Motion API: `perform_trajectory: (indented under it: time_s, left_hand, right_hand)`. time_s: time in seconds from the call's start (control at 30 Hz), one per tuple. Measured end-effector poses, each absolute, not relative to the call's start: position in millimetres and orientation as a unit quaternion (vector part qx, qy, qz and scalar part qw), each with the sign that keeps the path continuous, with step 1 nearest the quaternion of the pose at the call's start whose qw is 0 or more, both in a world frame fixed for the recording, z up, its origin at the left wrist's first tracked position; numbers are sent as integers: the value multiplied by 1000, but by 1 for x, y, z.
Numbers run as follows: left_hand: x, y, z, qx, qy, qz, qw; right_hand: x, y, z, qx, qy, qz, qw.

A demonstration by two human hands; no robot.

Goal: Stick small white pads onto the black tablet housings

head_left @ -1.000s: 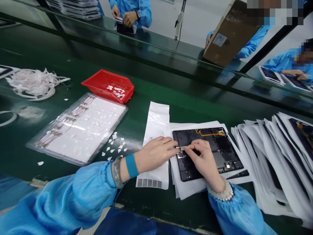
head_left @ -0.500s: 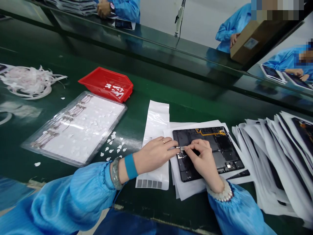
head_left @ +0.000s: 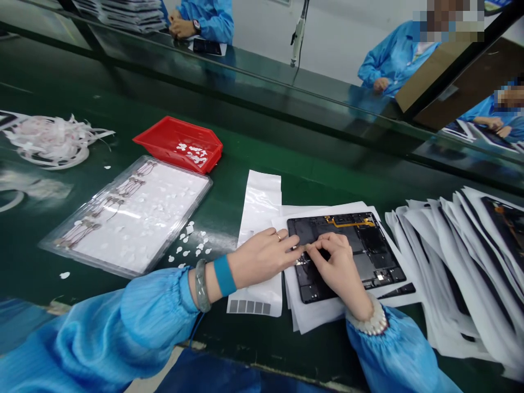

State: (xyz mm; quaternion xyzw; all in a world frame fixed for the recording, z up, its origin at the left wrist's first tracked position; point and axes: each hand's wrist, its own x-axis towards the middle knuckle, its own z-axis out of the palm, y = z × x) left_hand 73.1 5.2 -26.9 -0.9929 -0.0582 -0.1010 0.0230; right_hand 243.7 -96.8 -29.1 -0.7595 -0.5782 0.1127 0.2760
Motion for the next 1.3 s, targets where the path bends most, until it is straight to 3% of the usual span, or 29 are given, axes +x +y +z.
perform_trajectory:
  time_s: [0.27, 0.8, 1.0, 1.13, 1.3]
  left_hand:
    - [89, 32, -11, -996, 30, -82, 10]
    - [100, 43, -2, -997, 50, -29, -54]
    - [94, 52, -8, -994, -30, -51, -89]
    - [86, 49, 5, -989, -76, -76, -99]
    - [73, 27, 53, -989, -94, -37, -112]
  right_hand:
    - [281, -108, -25, -755, -533, 116, 363]
    - [286, -105, -41, -739, -587, 106, 313]
    - [284, -102, -42, -737, -592, 103, 310]
    - [285, -106, -26, -730, -574, 118, 353]
    - [296, -145, -2, -746, -494, 80, 440]
